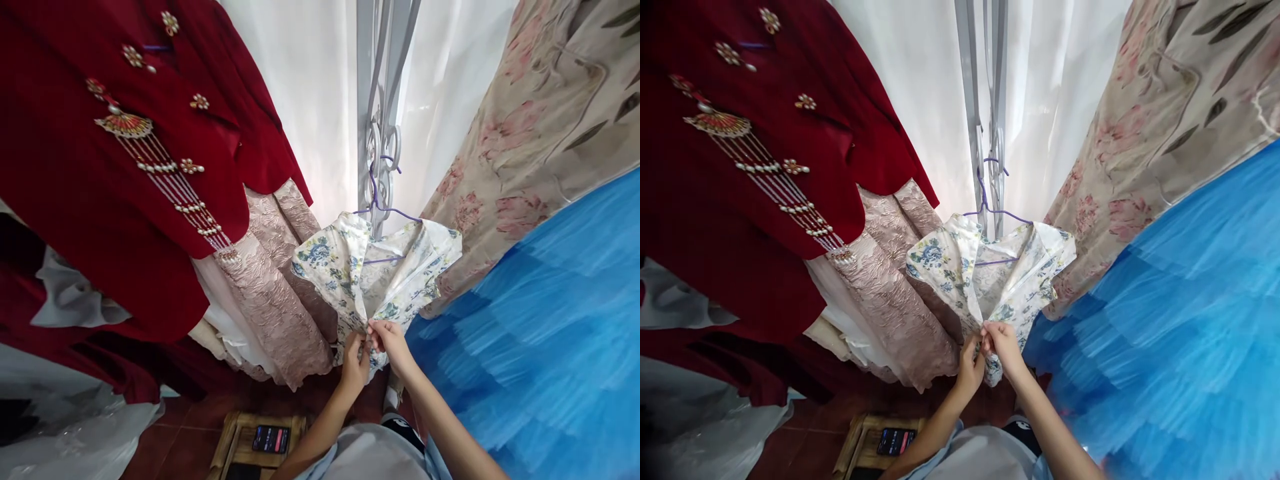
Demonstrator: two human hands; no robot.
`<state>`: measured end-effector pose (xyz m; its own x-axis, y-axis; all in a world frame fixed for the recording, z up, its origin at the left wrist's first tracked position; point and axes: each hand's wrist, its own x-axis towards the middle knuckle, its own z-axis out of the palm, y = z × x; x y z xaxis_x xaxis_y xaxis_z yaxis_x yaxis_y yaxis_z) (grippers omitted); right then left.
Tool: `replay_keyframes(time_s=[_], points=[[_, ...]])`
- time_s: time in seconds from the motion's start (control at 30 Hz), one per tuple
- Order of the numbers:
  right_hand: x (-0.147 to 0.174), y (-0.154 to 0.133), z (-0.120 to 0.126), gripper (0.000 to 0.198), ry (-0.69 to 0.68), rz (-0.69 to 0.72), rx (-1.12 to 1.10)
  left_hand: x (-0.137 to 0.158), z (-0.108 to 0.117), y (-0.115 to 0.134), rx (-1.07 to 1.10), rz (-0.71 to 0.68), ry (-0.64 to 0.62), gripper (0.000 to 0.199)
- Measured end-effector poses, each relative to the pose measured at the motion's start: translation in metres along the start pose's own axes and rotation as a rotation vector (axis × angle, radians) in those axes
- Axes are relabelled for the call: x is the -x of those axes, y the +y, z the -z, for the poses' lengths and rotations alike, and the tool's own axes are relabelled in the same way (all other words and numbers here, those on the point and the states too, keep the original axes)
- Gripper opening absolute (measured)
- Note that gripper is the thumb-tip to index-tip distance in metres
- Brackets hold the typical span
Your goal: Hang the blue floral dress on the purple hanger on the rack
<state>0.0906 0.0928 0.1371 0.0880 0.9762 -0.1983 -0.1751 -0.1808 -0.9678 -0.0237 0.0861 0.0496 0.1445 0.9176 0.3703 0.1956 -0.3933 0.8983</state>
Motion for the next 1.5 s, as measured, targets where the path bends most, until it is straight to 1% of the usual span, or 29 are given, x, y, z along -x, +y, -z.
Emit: replay_keyframes(time_s=[0.1,0.2,0.27,0.33,0.43,0.5,0.6,0.67,0.7,0.73,0.77,0.83,0.87,0.9,0.97,1.0,1.03,1.07,1.1,1.2,1.27,1.37,1.43,1.5], points=[[-0.017,-0.043,-0.004,0.043,0.042,0.037,-0.104,-0.002,0.002,-0.007,-0.061,0.017,0.0,0.025],[-0.034,-0.097,-0.008,0.041,0.067,0.19,-0.184,-0.004,0.002,-0.018,-0.155,0.006,-0.034,0.024],[-0.046,-0.134,-0.009,0.041,0.069,0.301,-0.212,-0.006,0.0,-0.024,-0.184,-0.006,-0.053,0.023],[-0.056,-0.168,-0.012,0.041,0.054,0.382,-0.208,-0.008,-0.003,-0.029,-0.19,-0.019,-0.073,0.023],[-0.07,-0.203,-0.016,0.043,0.023,0.461,-0.177,-0.011,-0.011,-0.032,-0.178,-0.041,-0.117,0.026],[-0.075,-0.214,-0.018,0.045,-0.015,0.482,-0.126,-0.015,-0.015,-0.031,-0.159,-0.049,-0.125,0.027],[-0.073,-0.211,-0.017,0.044,-0.045,0.541,-0.047,-0.031,-0.009,-0.018,-0.127,-0.071,-0.047,0.025],[-0.067,-0.201,-0.015,0.04,-0.031,0.605,-0.02,-0.052,0.005,0.005,-0.118,-0.129,0.052,0.016],[-0.062,-0.195,-0.013,0.039,-0.022,0.63,-0.011,-0.067,0.015,0.022,-0.12,-0.184,0.103,0.012],[-0.057,-0.189,-0.012,0.038,-0.017,0.647,-0.006,-0.084,0.026,0.042,-0.129,-0.273,0.164,0.011],[-0.053,-0.185,-0.011,0.037,-0.011,0.659,-0.003,-0.103,0.037,0.065,-0.145,-0.391,0.225,0.011],[-0.045,-0.179,-0.01,0.036,0.002,0.68,0.001,-0.143,0.056,0.116,-0.219,-0.653,0.311,0.018],[-0.042,-0.177,-0.009,0.036,0.004,0.692,0.009,-0.162,0.064,0.141,-0.286,-0.74,0.29,0.022],[-0.04,-0.177,-0.008,0.036,0.006,0.705,0.023,-0.181,0.07,0.165,-0.36,-0.774,0.202,0.022],[-0.037,-0.179,-0.005,0.04,0.012,0.73,0.065,-0.211,0.075,0.206,-0.451,-0.745,-0.046,0.019],[-0.037,-0.181,-0.003,0.041,0.018,0.74,0.091,-0.223,0.074,0.22,-0.485,-0.705,-0.178,0.019],[-0.038,-0.182,-0.001,0.042,0.027,0.746,0.118,-0.232,0.073,0.231,-0.508,-0.663,-0.281,0.02],[-0.039,-0.183,0.001,0.042,0.039,0.753,0.142,-0.24,0.07,0.238,-0.528,-0.628,-0.355,0.022],[-0.041,-0.183,0.002,0.041,0.054,0.764,0.163,-0.245,0.066,0.242,-0.546,-0.605,-0.393,0.023],[-0.049,-0.177,0.003,0.042,0.072,0.794,0.21,-0.253,0.055,0.242,-0.562,-0.586,-0.365,0.022],[-0.054,-0.169,0.002,0.043,0.068,0.78,0.205,-0.254,0.051,0.241,-0.567,-0.577,-0.352,0.024],[-0.06,-0.161,0.002,0.041,0.091,0.765,0.132,-0.255,0.053,0.244,-0.6,-0.516,-0.393,0.024],[-0.06,-0.162,0.004,0.039,0.107,0.798,0.112,-0.257,0.058,0.247,-0.61,-0.469,-0.431,0.02],[-0.06,-0.166,0.006,0.039,0.088,0.831,0.135,-0.26,0.061,0.247,-0.58,-0.465,-0.491,0.02]])
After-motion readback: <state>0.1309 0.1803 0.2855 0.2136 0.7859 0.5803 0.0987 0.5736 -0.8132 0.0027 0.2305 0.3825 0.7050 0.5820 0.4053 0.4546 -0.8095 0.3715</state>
